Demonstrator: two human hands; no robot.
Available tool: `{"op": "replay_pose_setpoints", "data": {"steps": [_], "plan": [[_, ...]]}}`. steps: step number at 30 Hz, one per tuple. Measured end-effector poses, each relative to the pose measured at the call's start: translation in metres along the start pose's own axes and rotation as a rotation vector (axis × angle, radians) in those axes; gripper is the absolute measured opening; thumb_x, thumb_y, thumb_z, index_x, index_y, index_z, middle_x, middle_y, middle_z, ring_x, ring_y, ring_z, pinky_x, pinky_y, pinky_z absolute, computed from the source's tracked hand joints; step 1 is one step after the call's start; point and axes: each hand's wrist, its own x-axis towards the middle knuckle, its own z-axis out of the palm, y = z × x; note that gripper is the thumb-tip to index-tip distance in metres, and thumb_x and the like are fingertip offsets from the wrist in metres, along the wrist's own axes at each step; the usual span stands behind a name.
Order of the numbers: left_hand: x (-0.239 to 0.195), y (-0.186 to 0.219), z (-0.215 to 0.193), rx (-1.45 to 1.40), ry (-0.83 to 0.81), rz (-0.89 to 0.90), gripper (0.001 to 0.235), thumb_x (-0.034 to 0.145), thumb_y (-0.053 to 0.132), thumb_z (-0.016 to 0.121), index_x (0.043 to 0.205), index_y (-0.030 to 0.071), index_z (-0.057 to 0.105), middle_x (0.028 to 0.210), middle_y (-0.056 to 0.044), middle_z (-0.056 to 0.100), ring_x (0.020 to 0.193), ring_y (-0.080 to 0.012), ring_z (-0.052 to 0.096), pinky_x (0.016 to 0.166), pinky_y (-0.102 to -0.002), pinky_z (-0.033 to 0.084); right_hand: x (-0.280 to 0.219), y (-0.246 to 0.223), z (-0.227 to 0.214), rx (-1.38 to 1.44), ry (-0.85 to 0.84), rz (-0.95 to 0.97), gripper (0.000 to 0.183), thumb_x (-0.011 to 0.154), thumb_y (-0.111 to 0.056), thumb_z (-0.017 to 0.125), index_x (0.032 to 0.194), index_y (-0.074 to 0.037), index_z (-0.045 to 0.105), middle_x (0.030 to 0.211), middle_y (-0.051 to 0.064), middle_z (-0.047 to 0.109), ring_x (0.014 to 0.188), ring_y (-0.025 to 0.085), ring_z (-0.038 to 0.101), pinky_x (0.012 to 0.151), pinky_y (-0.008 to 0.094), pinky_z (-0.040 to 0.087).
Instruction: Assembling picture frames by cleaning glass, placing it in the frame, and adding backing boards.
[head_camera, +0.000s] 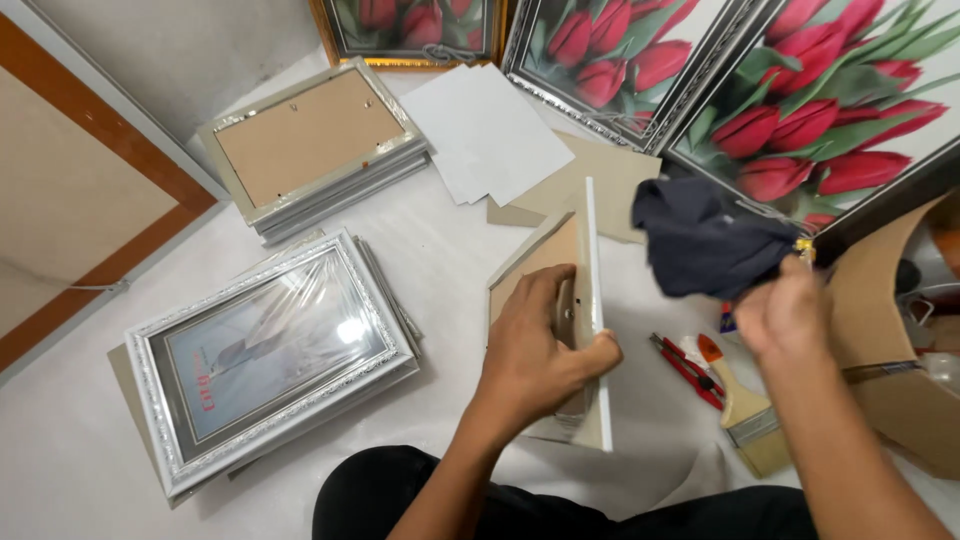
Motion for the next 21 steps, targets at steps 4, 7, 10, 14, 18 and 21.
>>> {"op": "replay_pose_setpoints", "data": {"steps": [4,7,10,14,18,21], "plan": [[0.001,-0.009,0.012,-0.066,-0.02,0.017,0.087,0.065,0.038,0.072,0.142,0.002,0.054,0.138,-0.022,0.058,0.128,-0.0424,0.06,0.107,-0.056,0.047,-0.056,0.049,-0.067,-0.021,0.214,0.185,0.04,0.108,-0.028,0.039,0.139,-0.007,0.053,0.143,0.011,0.059,0.132,0.023,0.059,0.111,0.041,0.051],[0.004,0.003,0.012,-0.035,-0.064,-0.028,0.086,0.069,0.037,0.073,0.143,-0.001,0.052,0.137,-0.023,0.058,0.129,-0.0423,0.06,0.108,-0.054,0.049,-0.096,0.071,-0.062,0.265,0.36,0.41,0.024,0.102,-0.014,0.049,0.116,-0.005,0.065,0.115,0.011,0.071,0.11,0.025,0.071,0.1,0.043,0.058],[0.008,0.011,0.02,0.083,-0.09,-0.076,0.087,0.067,0.036,0.075,0.142,-0.002,0.051,0.134,-0.025,0.058,0.125,-0.0437,0.061,0.107,-0.057,0.049,-0.124,0.08,-0.047,0.255,0.378,0.458,0.019,0.1,-0.012,0.052,0.107,0.0,0.065,0.097,0.012,0.072,0.091,0.024,0.073,0.085,0.037,0.062],[0.014,0.016,0.035,0.11,-0.084,-0.12,0.081,0.071,0.028,0.068,0.141,-0.008,0.046,0.136,-0.03,0.05,0.124,-0.0535,0.058,0.105,-0.062,0.048,-0.125,0.093,-0.034,0.093,0.485,0.372,0.036,0.097,-0.012,0.059,0.13,0.002,0.054,0.114,0.021,0.068,0.11,0.035,0.068,0.099,0.062,0.05],[0.025,0.003,0.061,0.106,-0.046,-0.086,0.075,0.074,0.028,0.069,0.135,-0.01,0.045,0.138,-0.032,0.047,0.121,-0.0588,0.057,0.104,-0.065,0.046,-0.13,0.093,-0.017,-0.028,0.487,0.384,0.06,0.094,-0.024,0.064,0.146,-0.004,0.039,0.136,0.025,0.056,0.133,0.045,0.053,0.107,0.073,0.033],[0.03,-0.01,0.08,0.149,-0.038,-0.055,0.07,0.077,0.027,0.066,0.133,-0.01,0.044,0.139,-0.034,0.046,0.121,-0.06,0.057,0.106,-0.066,0.045,-0.148,0.072,0.008,0.017,0.494,0.396,0.066,0.095,-0.025,0.063,0.15,-0.003,0.034,0.144,0.028,0.048,0.139,0.05,0.045,0.112,0.073,0.028]]}}
